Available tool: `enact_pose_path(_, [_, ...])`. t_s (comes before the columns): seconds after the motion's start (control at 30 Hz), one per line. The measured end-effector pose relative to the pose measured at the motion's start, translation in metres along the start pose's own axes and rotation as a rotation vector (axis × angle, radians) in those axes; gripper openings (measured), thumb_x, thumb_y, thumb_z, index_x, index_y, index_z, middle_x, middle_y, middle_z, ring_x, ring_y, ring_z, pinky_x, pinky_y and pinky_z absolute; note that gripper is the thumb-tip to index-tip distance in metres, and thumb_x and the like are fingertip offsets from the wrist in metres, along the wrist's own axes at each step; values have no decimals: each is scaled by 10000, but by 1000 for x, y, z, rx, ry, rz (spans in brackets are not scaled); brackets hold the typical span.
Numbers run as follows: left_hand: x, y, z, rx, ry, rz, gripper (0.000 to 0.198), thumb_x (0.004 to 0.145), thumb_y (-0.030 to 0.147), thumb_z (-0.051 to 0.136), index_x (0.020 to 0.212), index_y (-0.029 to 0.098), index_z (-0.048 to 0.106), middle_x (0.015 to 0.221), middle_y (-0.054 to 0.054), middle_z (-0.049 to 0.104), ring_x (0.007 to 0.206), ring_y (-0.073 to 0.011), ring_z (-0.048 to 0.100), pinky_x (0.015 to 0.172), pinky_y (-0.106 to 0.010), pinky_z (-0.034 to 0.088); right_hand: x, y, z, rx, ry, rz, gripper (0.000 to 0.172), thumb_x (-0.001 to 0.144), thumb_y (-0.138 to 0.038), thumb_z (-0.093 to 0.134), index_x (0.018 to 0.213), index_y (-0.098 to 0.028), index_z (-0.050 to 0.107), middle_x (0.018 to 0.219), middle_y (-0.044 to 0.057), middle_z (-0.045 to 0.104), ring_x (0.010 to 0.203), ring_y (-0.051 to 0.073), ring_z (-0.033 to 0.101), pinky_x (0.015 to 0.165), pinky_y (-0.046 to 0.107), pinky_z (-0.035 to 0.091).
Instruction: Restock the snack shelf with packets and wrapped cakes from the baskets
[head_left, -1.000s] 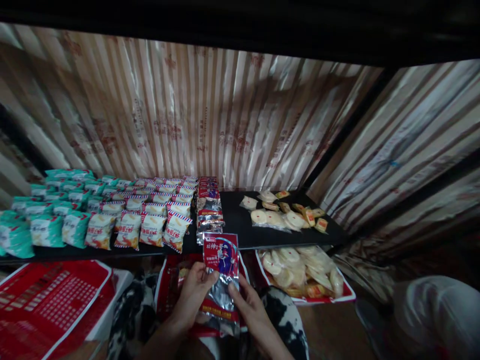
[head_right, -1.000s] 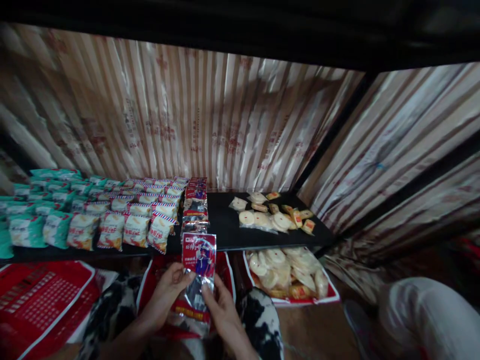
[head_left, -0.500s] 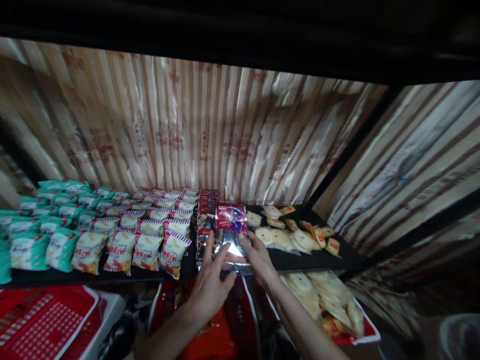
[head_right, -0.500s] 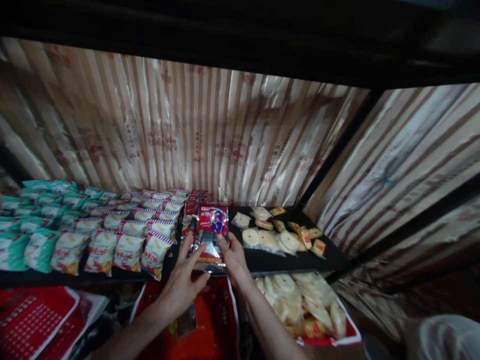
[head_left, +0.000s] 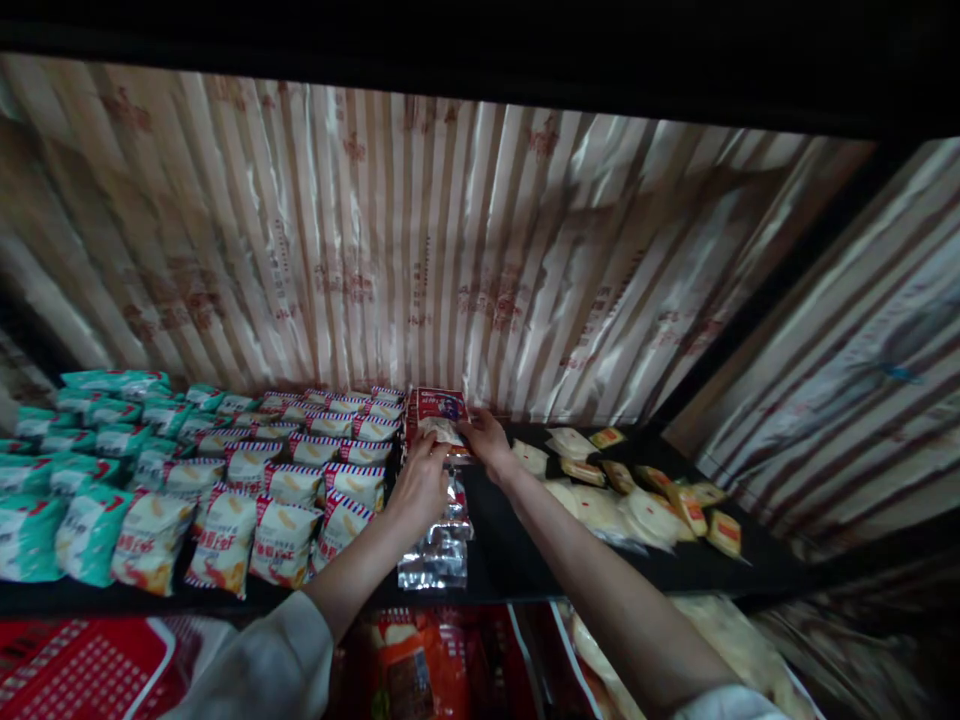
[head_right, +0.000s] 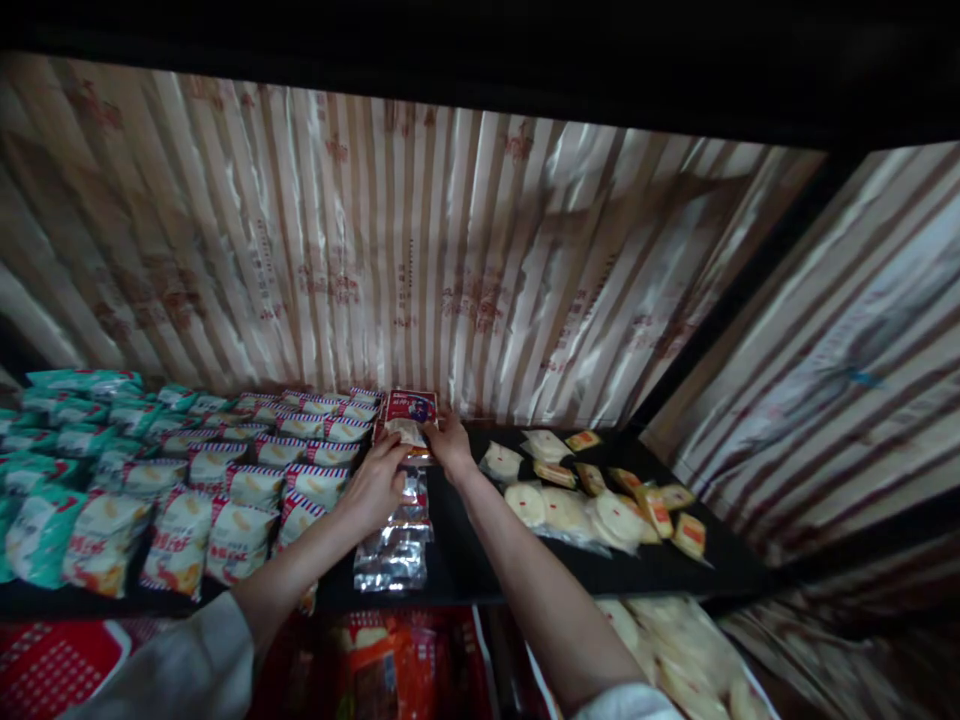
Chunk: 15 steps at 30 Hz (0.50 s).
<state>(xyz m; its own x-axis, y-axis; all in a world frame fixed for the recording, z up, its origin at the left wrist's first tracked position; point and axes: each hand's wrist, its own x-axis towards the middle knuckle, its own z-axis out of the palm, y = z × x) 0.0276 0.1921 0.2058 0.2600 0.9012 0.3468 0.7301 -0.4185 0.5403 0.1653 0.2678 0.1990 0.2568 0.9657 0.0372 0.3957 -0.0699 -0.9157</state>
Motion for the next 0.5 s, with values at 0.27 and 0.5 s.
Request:
enact_pose_path(0.27, [29,-22,12,1,39,-32,377,745,48,463,1087,122,603,1259,-136,530,1275,-242,395,1098,-408,306,39,6,14,-305,-25,-143,246,805,-196,486,963,-172,674,879,38,713,816,148,652,741,224,464])
enact_pose_path(0.5, [32,-27,17,106,51,-24,369,770,71,430,1094,137,594,1225,-111,547,1269,-236,387,1083,-402,314,43,10,19,-345,-60,-166,221,798,-198,509,927,-204,689,901,22,714,850,160,646,760,236,453])
